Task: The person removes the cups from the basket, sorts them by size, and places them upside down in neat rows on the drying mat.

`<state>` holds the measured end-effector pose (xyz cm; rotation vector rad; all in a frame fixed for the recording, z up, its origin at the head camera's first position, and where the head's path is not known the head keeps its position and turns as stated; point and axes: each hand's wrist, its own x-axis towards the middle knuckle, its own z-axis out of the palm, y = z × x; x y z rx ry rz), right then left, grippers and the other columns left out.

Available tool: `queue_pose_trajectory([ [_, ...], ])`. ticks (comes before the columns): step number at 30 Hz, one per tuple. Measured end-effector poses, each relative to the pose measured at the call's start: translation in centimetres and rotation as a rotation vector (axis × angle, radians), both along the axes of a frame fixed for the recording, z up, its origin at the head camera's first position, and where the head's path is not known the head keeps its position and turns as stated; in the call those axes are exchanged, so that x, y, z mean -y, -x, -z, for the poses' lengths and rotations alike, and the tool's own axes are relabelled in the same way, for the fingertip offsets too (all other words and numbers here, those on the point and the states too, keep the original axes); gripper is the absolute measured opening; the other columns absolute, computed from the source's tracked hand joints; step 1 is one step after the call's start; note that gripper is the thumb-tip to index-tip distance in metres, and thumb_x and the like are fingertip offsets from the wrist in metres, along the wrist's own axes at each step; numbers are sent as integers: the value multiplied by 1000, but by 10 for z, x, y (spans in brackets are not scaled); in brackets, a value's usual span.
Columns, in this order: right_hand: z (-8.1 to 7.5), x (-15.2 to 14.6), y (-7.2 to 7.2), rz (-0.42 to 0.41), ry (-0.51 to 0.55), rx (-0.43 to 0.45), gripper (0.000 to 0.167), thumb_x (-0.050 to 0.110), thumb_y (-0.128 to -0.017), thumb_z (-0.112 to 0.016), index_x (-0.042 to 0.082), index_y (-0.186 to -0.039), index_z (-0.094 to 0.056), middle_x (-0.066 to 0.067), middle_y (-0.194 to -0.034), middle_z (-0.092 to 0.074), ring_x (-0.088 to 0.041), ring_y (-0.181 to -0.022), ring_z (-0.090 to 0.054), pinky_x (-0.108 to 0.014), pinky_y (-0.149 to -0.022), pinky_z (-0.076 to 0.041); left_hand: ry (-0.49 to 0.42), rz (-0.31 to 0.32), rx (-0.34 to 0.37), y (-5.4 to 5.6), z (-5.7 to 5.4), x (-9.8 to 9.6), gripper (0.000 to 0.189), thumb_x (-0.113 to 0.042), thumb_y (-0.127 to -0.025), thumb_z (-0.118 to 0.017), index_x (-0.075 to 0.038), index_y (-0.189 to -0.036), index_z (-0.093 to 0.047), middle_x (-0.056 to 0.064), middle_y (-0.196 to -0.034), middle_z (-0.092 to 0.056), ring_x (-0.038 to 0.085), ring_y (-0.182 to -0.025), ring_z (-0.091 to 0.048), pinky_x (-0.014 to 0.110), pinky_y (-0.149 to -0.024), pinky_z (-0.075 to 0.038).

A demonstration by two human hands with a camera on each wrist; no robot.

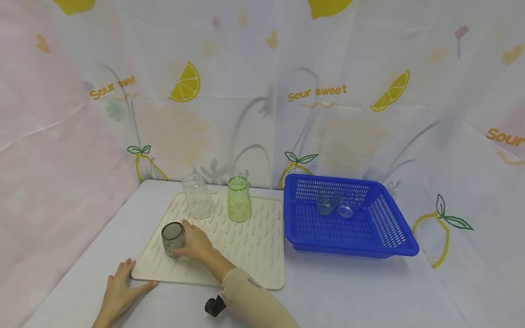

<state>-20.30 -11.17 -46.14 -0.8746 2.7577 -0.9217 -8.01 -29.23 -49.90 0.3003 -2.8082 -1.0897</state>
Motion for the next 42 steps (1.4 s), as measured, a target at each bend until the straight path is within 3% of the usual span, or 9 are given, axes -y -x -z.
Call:
queue_pose_trajectory([
  [8, 2, -20, -4, -30, 17, 19, 86, 37, -72, -82, 3, -140, -41, -9, -134, -54, -22, -122, -52, -27, -101, -45, 4, -2, -4, 1, 2, 0, 95, -31, -70, -80, 23, -130, -31, 47, -139, -17, 60, -131, -8, 72, -104, 5],
  [13, -10, -44, -7, -90, 58, 30, 73, 33, -76, -79, 1, -134, -48, -11, -131, -56, -22, -116, -57, -24, -94, -49, 6, -9, -3, 2, 3, 1, 95, -31, -70, -81, 23, -130, -31, 46, -139, -17, 60, -132, -8, 72, -105, 6],
  [18, -24, -71, -10, -123, 180, 34, 61, 28, -80, -76, -2, -128, -53, -14, -128, -58, -25, -115, -58, -25, -94, -49, 2, -15, -4, 3, 4, 1, 95, -30, -69, -81, 22, -131, -31, 46, -139, -17, 60, -132, -8, 71, -105, 6],
  [26, -34, -107, -18, -97, 330, -18, 55, 26, -81, -75, -4, -123, -57, -17, -125, -60, -30, -114, -58, -31, -96, -50, 7, -17, 13, 3, 3, 1, 95, -31, -70, -81, 22, -131, -32, 46, -140, -17, 60, -132, -7, 71, -105, 7],
  [31, -38, -130, -25, -50, 432, -24, 53, 22, -80, -76, -5, -122, -58, -19, -122, -61, -30, -114, -59, -37, -96, -50, 8, -20, -14, 2, 4, 0, 95, -31, -69, -82, 22, -130, -33, 47, -138, -19, 61, -131, -10, 72, -105, 6],
  [42, -41, -173, -30, 41, 497, -58, 52, 19, -79, -77, -6, -121, -58, -20, -119, -63, -32, -112, -59, -40, -95, -50, 20, -23, -17, 2, 7, 0, 95, -33, -69, -81, 22, -130, -32, 47, -137, -20, 61, -130, -10, 72, -104, 7],
])
